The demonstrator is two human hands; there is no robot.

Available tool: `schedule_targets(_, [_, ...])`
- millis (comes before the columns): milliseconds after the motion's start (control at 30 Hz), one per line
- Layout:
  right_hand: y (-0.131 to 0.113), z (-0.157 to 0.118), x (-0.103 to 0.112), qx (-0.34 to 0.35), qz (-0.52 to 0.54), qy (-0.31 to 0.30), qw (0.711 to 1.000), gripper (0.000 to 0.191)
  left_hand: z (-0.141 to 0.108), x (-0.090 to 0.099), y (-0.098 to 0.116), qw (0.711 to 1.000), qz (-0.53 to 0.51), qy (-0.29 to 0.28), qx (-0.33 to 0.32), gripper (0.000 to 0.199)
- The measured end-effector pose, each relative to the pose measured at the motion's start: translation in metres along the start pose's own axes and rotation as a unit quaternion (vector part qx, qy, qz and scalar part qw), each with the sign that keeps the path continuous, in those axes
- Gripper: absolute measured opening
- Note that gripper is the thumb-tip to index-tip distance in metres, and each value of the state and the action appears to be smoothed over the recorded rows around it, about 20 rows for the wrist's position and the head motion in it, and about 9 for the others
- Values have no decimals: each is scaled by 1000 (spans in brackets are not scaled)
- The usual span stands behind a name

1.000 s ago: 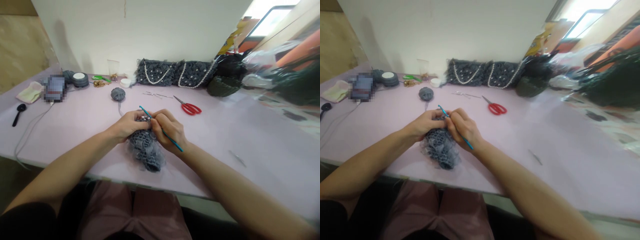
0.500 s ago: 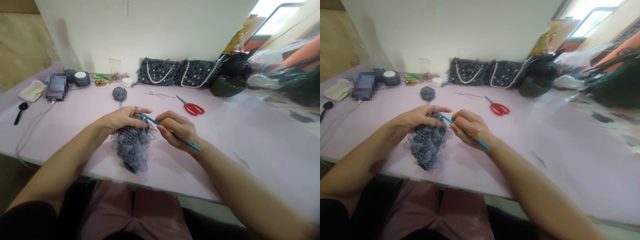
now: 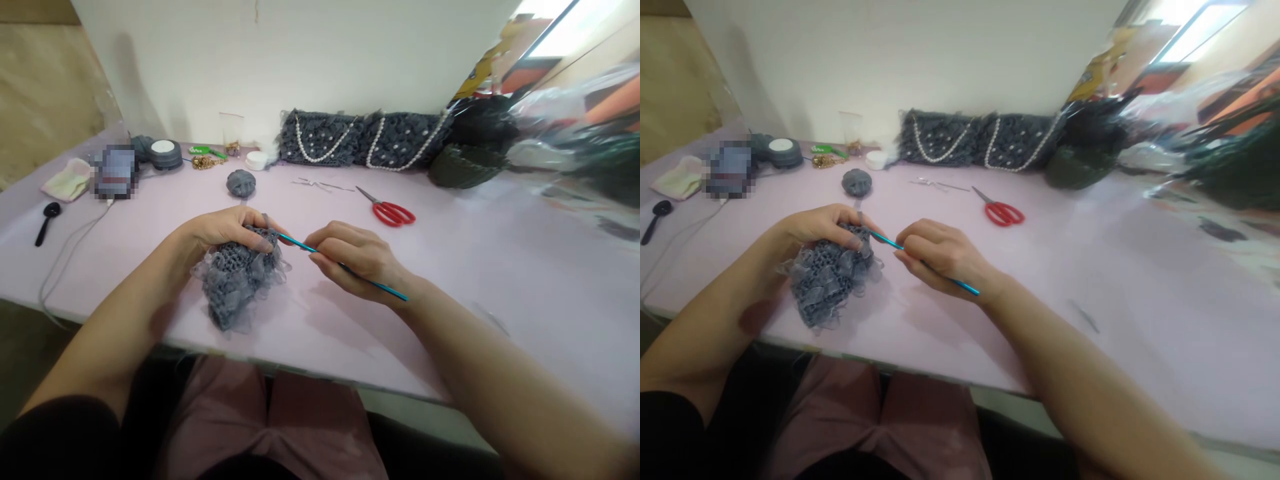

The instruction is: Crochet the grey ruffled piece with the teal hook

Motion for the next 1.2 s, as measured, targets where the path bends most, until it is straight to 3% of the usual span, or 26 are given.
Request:
schedule_targets(300, [-4, 4, 2, -71, 145, -10, 987, 25, -5, 7, -11, 998, 42, -35, 21, 39])
schedule_targets(567, [2, 4, 6, -186, 245, -11, 951, 31, -6, -2, -3, 997, 69, -36, 10, 31])
schedule_targets(733, [-1, 5, -11, -190, 201, 103, 955, 32, 13, -26, -6, 999, 23, -8, -47, 24])
schedule_targets(867, [0, 3, -17, -205, 153, 156, 954, 31, 20, -39, -9, 992, 87, 57, -67, 28])
schedule_targets(1000, [4, 3, -12, -273, 168, 121, 940, 33, 19, -39, -6, 976, 165, 117, -83, 38])
schedule_targets(1100, [7, 2, -12, -352, 225, 75, 905, 39, 15, -38, -4, 961, 217, 145, -86, 37])
schedule_targets(1200, [9, 2, -13, -382, 285, 67, 877, 40, 12, -40, 2, 948, 259, 146, -118, 35])
Point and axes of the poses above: each hand's wrist, its own z-axis towards the middle knuckle, its own x-axis out of the back of the hand, y = z × x, the point moved 5 cm from there along z, towards the middle knuckle
